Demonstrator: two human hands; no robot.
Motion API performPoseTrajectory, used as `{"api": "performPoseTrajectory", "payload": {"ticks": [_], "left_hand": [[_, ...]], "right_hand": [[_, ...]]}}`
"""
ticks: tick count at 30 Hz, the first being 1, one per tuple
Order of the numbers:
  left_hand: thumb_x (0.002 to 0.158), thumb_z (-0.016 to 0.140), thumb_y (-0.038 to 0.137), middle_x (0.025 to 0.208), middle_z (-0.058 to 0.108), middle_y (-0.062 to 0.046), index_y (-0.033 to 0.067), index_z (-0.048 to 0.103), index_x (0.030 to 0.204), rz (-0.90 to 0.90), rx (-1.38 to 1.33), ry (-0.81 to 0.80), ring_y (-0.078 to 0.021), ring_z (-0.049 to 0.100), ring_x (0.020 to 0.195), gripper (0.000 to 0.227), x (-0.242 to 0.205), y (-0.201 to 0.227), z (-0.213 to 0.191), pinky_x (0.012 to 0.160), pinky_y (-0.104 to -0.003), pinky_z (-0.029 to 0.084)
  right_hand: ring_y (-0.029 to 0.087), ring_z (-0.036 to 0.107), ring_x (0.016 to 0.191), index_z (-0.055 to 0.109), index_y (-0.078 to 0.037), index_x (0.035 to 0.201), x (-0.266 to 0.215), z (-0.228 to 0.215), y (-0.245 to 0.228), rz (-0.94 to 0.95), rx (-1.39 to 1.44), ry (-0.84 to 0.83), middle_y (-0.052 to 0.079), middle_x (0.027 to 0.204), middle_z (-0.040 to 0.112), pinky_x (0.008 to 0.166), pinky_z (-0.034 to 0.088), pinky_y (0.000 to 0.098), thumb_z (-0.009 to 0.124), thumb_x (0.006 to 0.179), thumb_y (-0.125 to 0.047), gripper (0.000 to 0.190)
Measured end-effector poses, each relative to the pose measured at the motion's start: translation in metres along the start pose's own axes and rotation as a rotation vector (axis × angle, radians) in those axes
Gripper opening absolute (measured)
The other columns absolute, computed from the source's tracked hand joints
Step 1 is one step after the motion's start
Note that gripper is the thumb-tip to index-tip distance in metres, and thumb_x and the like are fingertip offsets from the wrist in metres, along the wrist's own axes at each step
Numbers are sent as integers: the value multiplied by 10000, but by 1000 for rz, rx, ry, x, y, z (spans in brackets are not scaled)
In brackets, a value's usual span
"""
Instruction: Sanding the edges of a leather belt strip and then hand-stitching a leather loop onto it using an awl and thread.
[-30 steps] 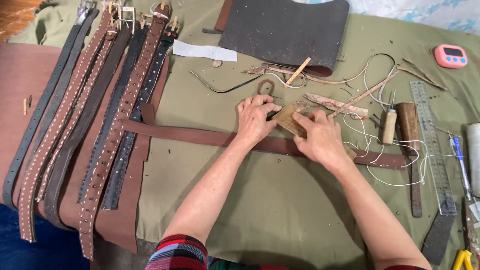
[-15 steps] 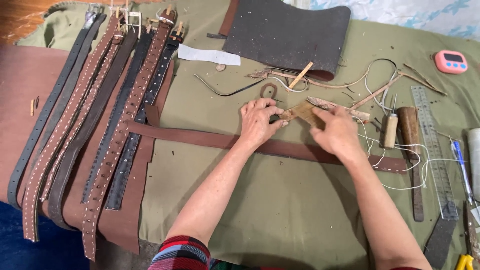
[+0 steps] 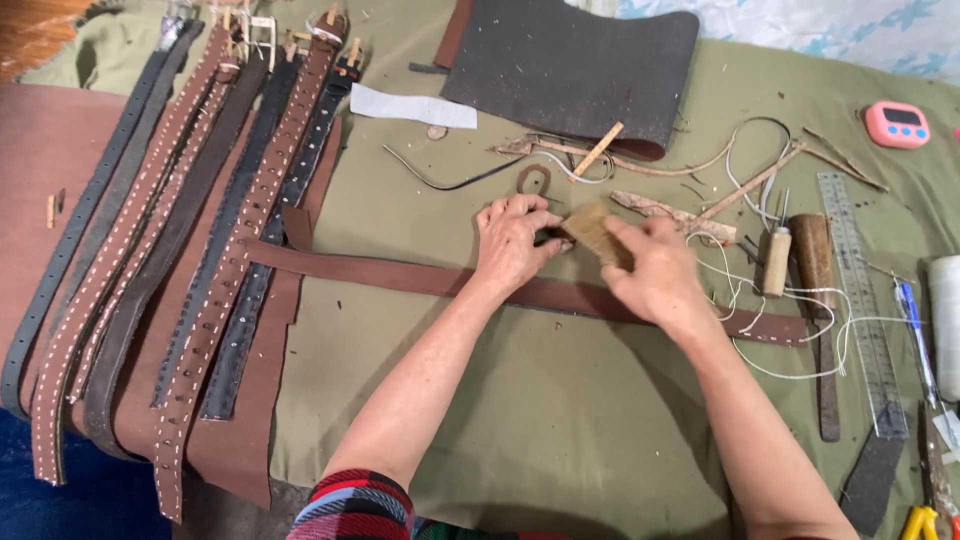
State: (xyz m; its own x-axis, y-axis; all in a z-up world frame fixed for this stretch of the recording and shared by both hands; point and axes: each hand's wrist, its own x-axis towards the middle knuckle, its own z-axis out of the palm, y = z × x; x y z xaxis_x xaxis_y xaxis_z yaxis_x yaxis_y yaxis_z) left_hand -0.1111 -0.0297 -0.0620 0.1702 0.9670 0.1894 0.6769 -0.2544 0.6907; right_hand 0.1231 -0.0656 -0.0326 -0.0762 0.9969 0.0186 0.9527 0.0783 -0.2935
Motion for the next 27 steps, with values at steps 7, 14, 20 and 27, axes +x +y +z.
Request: {"api": "performPoseTrajectory", "payload": {"ticks": [7, 14, 20, 27], "left_hand": [[796, 869, 304, 1236, 596, 33, 270, 774, 1118, -15, 10, 1, -211, 489, 1244, 338, -5, 10, -10, 1165, -499, 253], [767, 881, 283, 1246, 587, 35, 274, 767, 1126, -17, 49, -11, -207, 474, 1263, 376, 0, 1, 0, 1163, -497, 255], [800, 857, 321, 1247, 601, 19, 256, 776, 1099, 0, -5, -7, -226, 490, 1260, 316, -2, 8, -10, 1162, -504, 258], [801, 836, 304, 1223, 584, 56, 312, 718, 1169, 50, 37, 25, -190, 484, 1256, 387, -7, 10, -9, 1155, -501, 264]], "right_hand": [[376, 620, 1226, 625, -422, 1422, 8, 1, 11, 56, -149, -20, 84, 1292, 578, 989, 508, 492, 700, 791, -501, 640], [387, 633, 1198, 634, -407, 1410, 3, 15, -10, -36, -72, 15, 94, 1277, 576, 1002, 511, 475, 750, 753, -461, 669], [370, 620, 1246, 613, -436, 1428, 7, -5, 6, 119, -57, -63, 84, 1349, 566, 1036, 513, 465, 721, 766, -493, 673], [395, 572, 1318, 646, -394, 1388, -1, -25, -20, 98, 255, -212, 125, 1375, 591, 1091, 489, 484, 754, 743, -442, 655]]}}
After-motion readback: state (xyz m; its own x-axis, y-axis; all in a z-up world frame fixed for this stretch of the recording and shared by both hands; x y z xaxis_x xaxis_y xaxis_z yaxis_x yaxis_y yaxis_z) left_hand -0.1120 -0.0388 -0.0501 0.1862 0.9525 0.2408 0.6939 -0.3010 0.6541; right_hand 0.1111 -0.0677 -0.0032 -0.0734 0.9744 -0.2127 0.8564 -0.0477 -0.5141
